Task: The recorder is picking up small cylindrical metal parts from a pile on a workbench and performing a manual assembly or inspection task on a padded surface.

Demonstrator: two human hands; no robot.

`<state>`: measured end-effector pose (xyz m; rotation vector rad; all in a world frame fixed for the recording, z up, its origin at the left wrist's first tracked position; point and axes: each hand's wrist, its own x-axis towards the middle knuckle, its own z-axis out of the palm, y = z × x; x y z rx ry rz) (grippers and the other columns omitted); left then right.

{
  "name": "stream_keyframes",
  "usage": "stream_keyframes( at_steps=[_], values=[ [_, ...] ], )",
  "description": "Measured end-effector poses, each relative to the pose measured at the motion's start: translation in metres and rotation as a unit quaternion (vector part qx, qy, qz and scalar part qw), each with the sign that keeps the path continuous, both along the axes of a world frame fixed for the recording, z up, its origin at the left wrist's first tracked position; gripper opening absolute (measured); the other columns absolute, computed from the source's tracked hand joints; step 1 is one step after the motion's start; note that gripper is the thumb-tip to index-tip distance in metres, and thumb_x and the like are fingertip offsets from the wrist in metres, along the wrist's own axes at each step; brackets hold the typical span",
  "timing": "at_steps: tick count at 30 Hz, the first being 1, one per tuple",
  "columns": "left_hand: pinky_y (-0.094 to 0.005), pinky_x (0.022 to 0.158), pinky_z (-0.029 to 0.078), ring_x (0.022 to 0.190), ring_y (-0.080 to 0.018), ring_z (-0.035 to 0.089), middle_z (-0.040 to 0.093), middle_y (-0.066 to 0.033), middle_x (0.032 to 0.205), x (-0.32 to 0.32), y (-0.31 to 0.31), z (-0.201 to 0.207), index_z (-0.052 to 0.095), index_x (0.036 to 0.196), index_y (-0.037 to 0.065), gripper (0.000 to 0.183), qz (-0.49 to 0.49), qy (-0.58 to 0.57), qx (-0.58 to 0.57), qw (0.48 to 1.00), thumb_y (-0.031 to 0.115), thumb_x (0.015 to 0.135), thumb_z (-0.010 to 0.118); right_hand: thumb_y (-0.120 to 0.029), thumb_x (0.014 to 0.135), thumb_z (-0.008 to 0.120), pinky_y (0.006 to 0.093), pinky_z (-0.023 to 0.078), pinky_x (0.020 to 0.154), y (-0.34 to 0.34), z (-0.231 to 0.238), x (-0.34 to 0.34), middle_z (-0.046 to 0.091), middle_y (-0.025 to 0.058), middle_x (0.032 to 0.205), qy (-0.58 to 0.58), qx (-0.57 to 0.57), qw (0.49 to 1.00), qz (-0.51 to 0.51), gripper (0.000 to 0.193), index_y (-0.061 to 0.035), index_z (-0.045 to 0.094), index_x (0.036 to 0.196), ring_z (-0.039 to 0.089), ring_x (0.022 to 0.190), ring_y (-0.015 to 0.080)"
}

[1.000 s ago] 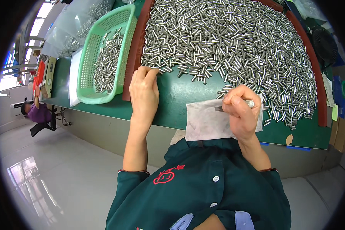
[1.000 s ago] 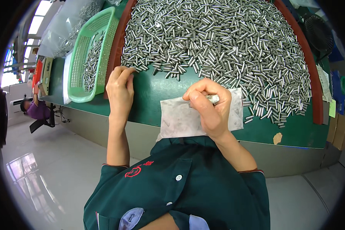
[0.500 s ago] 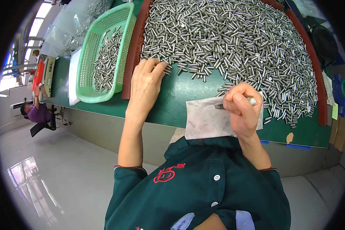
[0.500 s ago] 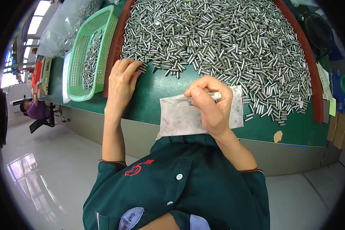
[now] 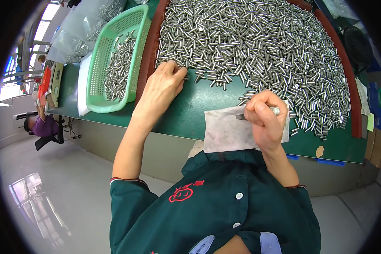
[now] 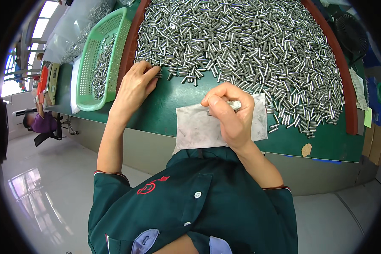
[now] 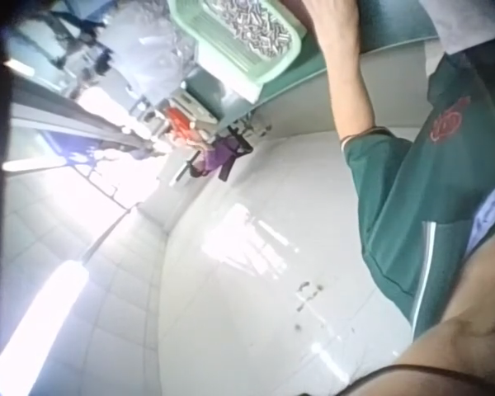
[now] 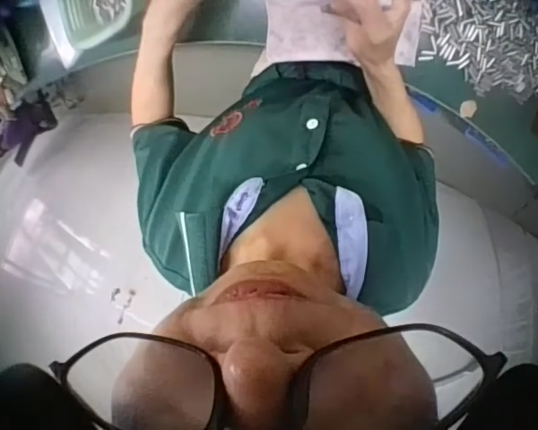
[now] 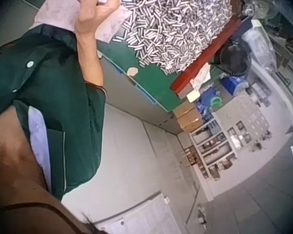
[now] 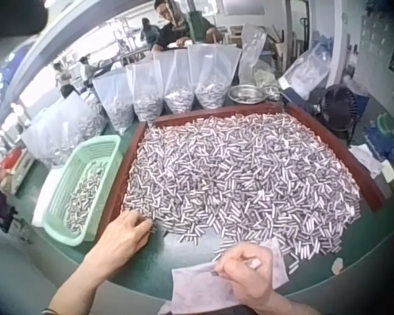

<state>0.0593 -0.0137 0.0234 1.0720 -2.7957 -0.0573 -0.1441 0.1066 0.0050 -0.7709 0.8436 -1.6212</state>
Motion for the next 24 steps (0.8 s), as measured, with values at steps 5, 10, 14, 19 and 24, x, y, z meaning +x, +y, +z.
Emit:
stream_keyframes(
  at_steps=[5, 10, 14, 19, 24],
  values=[
    [-0.0355, 0.067, 0.043, 0.076, -0.0269, 0.051, 0.050, -0.0113, 0.082, 0.002, -0.001, -0.004, 0.055, 0.090, 0.001, 0.023, -0.003, 0.025, 0.012, 1.000, 0.000, 0.067, 0.058, -0.011, 0.073, 0.051, 0.0193, 0.030, 0.046, 0.001, 0.001, 0.000, 0.054, 0.0035, 0.061, 0.009, 0.005, 1.000, -0.005, 0.015, 0.0024, 0.055, 0.067, 0.038, 0.049, 0.0034],
    [-0.0354, 0.067, 0.043, 0.077, -0.0267, 0.052, 0.051, -0.0112, 0.082, -0.003, -0.003, -0.008, 0.056, 0.091, 0.001, 0.025, -0.033, 0.042, 0.006, 0.999, -0.001, 0.067, 0.058, -0.010, 0.073, 0.051, 0.0188, 0.031, 0.047, 0.001, 0.001, -0.002, 0.056, 0.0040, 0.063, 0.009, 0.008, 1.000, 0.005, 0.015, 0.0024, 0.055, 0.067, 0.039, 0.050, 0.0031],
    [-0.0350, 0.065, 0.044, 0.075, -0.0270, 0.050, 0.047, -0.0120, 0.077, -0.005, -0.003, -0.015, 0.054, 0.085, 0.000, 0.020, -0.054, 0.081, -0.028, 0.995, -0.001, 0.065, 0.058, -0.010, 0.073, 0.051, 0.0189, 0.032, 0.048, 0.002, 0.002, -0.001, 0.056, 0.0039, 0.063, 0.005, 0.011, 1.000, 0.000, 0.014, 0.0025, 0.056, 0.067, 0.040, 0.050, 0.0029],
    [-0.0350, 0.064, 0.044, 0.074, -0.0266, 0.050, 0.047, -0.0118, 0.078, -0.005, -0.003, -0.016, 0.054, 0.086, 0.000, 0.022, -0.059, 0.079, -0.036, 0.994, -0.002, 0.064, 0.057, -0.009, 0.073, 0.051, 0.0190, 0.032, 0.048, 0.002, 0.002, -0.001, 0.057, 0.0045, 0.064, 0.006, 0.009, 1.000, 0.002, 0.014, 0.0024, 0.056, 0.066, 0.040, 0.051, 0.0030],
    [-0.0350, 0.063, 0.044, 0.074, -0.0263, 0.050, 0.047, -0.0116, 0.077, -0.010, 0.002, -0.016, 0.053, 0.084, 0.000, 0.021, -0.044, 0.053, -0.071, 0.995, -0.003, 0.063, 0.056, -0.009, 0.073, 0.051, 0.0190, 0.032, 0.048, 0.001, 0.001, -0.001, 0.057, 0.0047, 0.065, 0.000, 0.008, 1.000, 0.001, 0.014, 0.0023, 0.056, 0.066, 0.040, 0.051, 0.0029]
  ],
)
